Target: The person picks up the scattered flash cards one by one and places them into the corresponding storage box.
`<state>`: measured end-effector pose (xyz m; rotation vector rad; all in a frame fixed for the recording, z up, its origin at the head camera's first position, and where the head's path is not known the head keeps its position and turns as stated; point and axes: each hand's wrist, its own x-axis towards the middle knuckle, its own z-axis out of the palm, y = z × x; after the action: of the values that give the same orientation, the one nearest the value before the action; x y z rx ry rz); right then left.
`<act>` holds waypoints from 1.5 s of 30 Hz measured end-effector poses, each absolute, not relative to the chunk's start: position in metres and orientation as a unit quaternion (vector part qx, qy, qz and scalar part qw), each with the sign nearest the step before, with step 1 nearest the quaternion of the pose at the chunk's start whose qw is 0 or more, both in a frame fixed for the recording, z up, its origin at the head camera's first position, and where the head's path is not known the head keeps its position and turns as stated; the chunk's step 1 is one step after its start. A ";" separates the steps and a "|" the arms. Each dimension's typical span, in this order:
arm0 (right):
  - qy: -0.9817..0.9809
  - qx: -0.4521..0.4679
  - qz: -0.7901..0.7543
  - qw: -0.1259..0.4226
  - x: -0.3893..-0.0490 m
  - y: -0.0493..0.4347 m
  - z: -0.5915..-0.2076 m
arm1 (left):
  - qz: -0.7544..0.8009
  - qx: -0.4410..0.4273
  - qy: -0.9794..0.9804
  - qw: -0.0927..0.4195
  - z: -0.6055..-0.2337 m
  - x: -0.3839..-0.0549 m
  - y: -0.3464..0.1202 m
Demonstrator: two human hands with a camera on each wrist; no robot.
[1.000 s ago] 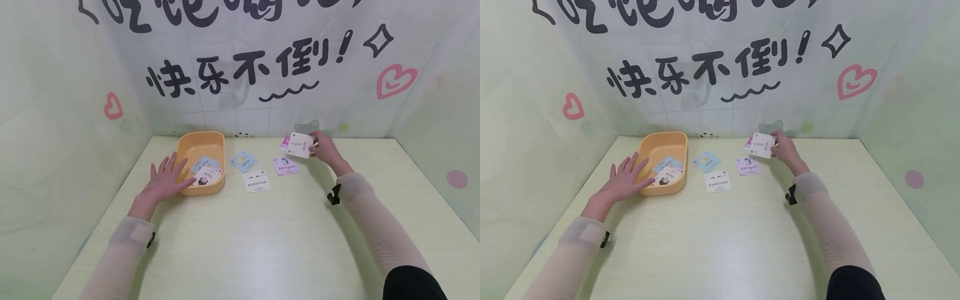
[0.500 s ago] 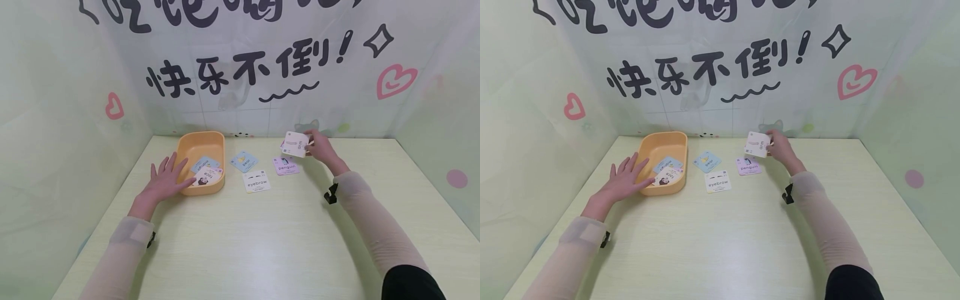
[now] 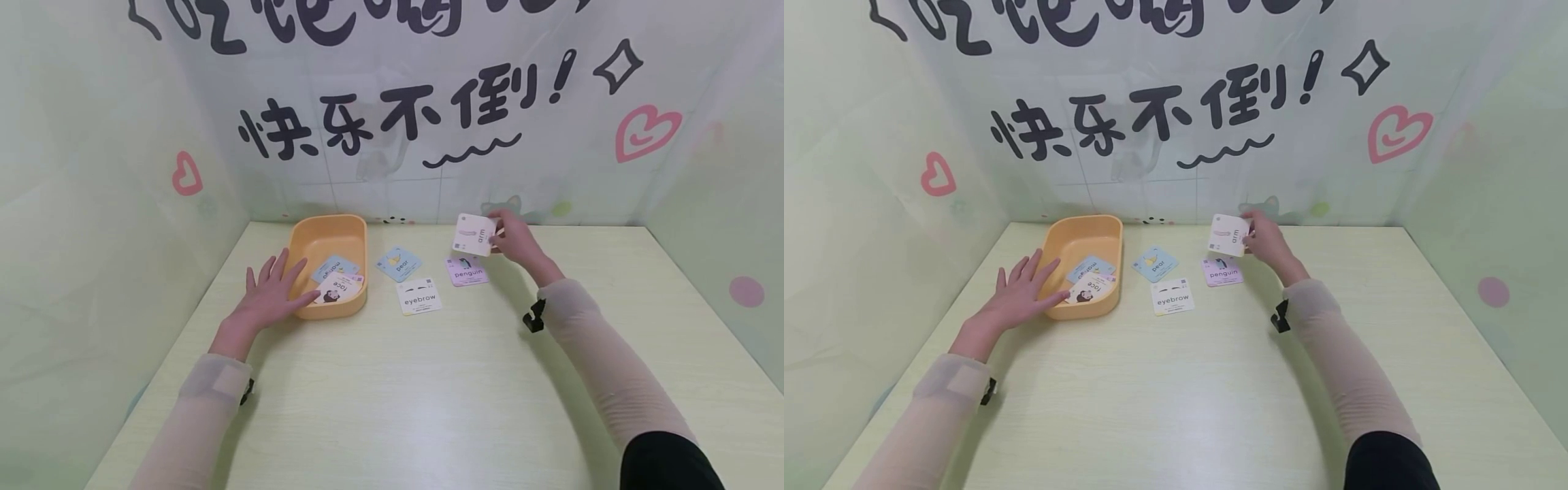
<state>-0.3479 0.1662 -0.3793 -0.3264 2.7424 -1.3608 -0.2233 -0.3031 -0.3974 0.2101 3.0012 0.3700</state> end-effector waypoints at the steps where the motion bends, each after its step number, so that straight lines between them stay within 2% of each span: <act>1: 0.890 -0.106 -0.443 0.032 -0.348 0.165 -0.380 | 0.122 0.070 0.989 0.055 -0.397 -0.223 -0.303; 45: 0.877 -0.147 -0.455 0.041 -0.339 0.095 -0.360 | 0.120 0.071 0.989 0.052 -0.397 -0.223 -0.303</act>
<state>-0.3393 0.0950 -0.3603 -0.4511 2.6850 -1.3936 -0.2233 -0.3030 -0.3974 0.2158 3.0074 0.3646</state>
